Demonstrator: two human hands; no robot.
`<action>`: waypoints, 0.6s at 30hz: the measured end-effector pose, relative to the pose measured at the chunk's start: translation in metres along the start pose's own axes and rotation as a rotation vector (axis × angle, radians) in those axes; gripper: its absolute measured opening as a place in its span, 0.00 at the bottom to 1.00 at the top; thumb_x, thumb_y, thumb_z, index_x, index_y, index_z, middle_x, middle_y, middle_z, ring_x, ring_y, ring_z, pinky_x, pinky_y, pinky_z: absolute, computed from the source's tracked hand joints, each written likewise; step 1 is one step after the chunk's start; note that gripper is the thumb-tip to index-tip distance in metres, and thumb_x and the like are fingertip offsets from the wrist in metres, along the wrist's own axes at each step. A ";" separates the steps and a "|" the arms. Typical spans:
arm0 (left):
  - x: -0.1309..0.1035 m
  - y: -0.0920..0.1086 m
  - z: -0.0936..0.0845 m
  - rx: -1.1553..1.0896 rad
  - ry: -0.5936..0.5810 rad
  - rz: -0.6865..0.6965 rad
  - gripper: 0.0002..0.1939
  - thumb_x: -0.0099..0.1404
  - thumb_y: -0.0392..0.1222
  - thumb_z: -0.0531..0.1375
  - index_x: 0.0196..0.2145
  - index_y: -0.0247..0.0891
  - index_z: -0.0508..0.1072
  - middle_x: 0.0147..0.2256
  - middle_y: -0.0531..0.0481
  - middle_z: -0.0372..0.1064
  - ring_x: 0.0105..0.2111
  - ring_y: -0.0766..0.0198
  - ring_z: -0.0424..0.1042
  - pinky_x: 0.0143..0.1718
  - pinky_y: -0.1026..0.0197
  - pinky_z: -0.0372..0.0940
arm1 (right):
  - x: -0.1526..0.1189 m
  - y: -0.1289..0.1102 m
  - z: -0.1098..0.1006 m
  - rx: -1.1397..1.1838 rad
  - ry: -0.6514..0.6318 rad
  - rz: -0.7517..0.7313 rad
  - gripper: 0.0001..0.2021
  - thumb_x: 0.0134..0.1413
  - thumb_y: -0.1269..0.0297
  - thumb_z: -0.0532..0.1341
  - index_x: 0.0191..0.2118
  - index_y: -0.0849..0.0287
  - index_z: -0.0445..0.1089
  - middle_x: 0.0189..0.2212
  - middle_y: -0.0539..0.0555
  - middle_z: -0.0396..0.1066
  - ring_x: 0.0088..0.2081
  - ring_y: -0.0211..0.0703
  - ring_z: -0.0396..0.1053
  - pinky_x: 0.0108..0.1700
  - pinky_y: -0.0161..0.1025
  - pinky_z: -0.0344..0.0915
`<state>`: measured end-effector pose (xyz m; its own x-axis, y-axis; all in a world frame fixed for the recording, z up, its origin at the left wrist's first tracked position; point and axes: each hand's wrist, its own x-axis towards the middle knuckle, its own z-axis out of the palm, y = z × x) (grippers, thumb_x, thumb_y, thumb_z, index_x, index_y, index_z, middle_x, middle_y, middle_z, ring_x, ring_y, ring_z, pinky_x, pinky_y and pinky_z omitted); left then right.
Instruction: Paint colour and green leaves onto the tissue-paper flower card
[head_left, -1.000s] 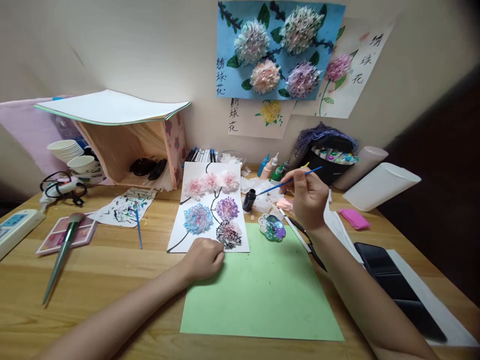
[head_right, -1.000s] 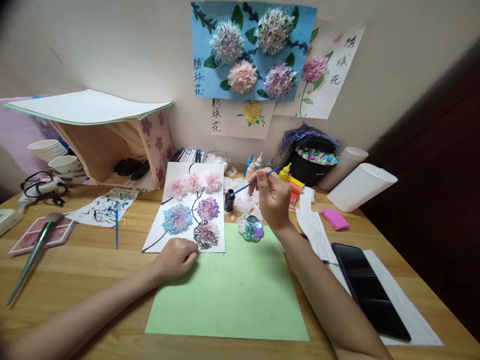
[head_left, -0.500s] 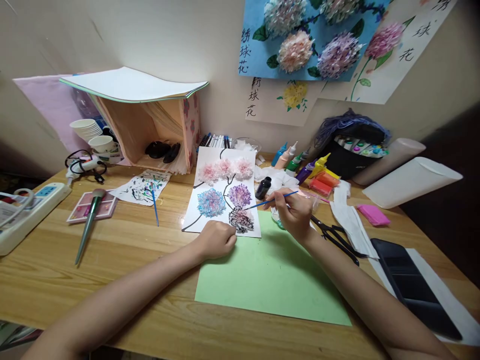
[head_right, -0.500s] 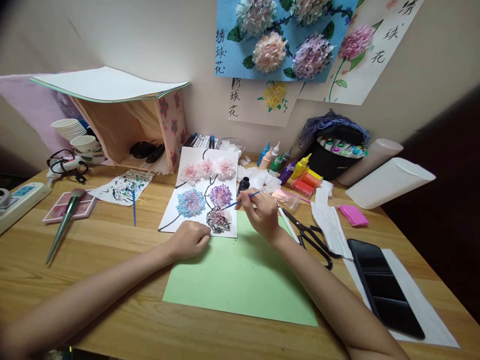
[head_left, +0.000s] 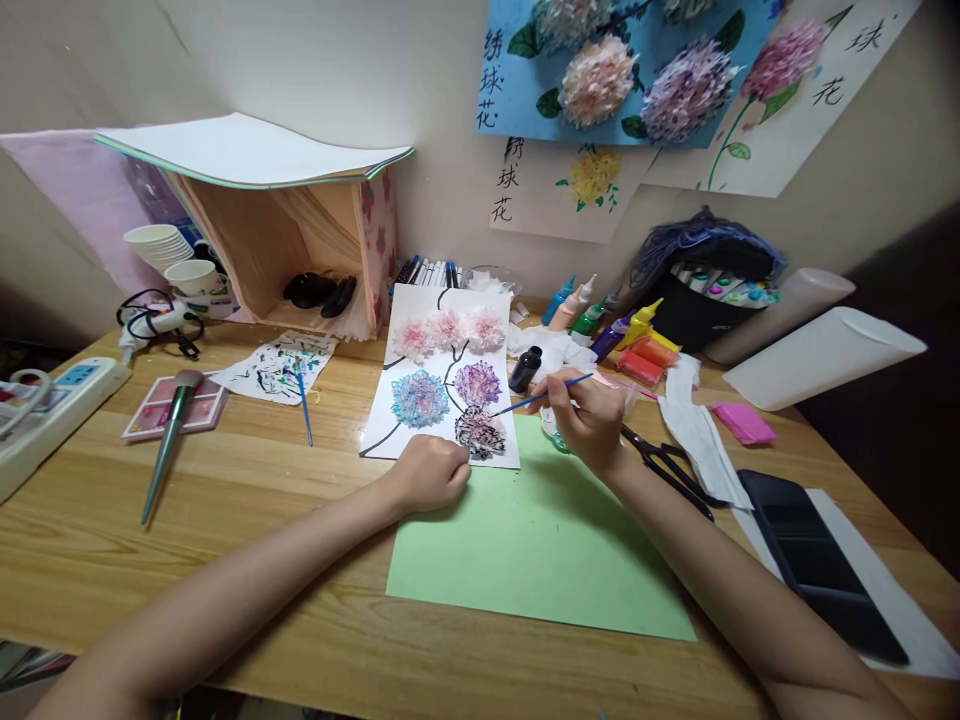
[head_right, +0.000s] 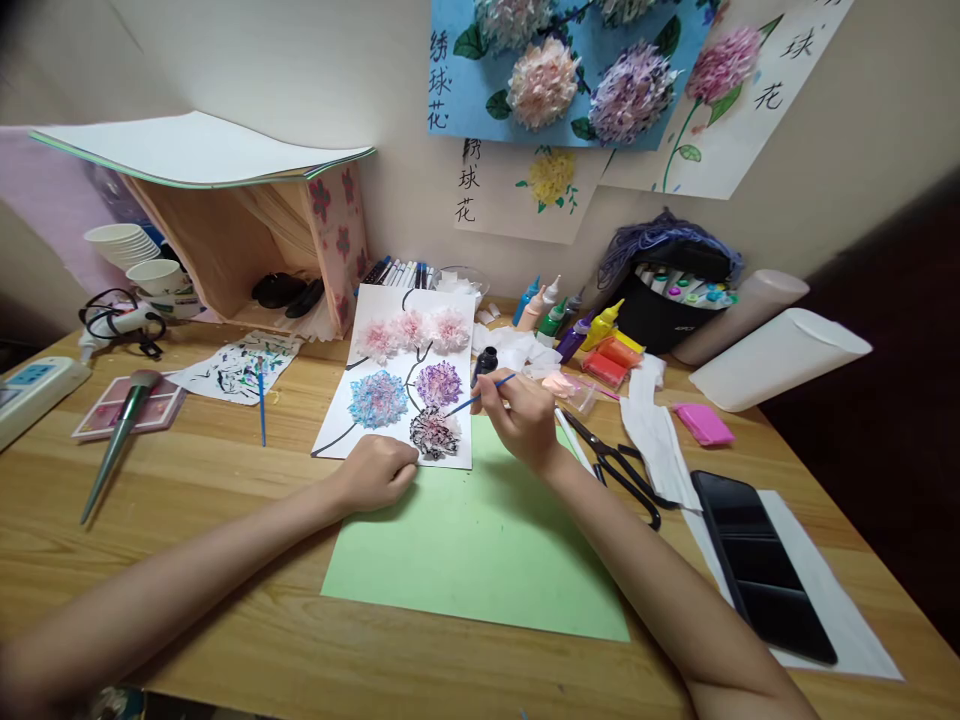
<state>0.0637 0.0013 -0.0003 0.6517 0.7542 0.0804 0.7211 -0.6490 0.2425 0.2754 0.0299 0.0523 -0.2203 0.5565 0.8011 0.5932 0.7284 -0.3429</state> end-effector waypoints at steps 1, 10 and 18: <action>0.000 0.000 0.000 0.000 0.001 0.001 0.13 0.58 0.36 0.48 0.19 0.37 0.64 0.21 0.49 0.69 0.22 0.64 0.64 0.25 0.59 0.46 | 0.000 0.000 0.000 -0.005 -0.007 -0.015 0.12 0.58 0.73 0.54 0.25 0.58 0.68 0.17 0.48 0.71 0.21 0.34 0.69 0.27 0.32 0.63; 0.000 0.000 -0.002 -0.005 -0.001 0.005 0.12 0.58 0.36 0.48 0.19 0.37 0.63 0.21 0.49 0.68 0.22 0.64 0.64 0.25 0.59 0.46 | 0.000 0.000 -0.002 -0.001 0.012 0.015 0.12 0.58 0.72 0.53 0.25 0.58 0.68 0.18 0.48 0.72 0.21 0.34 0.69 0.27 0.32 0.64; 0.000 0.000 -0.001 -0.028 0.010 -0.002 0.13 0.58 0.36 0.47 0.18 0.37 0.63 0.20 0.49 0.67 0.22 0.64 0.64 0.24 0.60 0.47 | 0.001 0.000 -0.003 0.012 -0.005 0.031 0.13 0.60 0.69 0.51 0.27 0.57 0.68 0.18 0.49 0.72 0.22 0.36 0.69 0.28 0.35 0.65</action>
<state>0.0635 0.0011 0.0010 0.6478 0.7565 0.0894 0.7155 -0.6446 0.2694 0.2773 0.0297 0.0544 -0.2058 0.5808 0.7876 0.5908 0.7153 -0.3732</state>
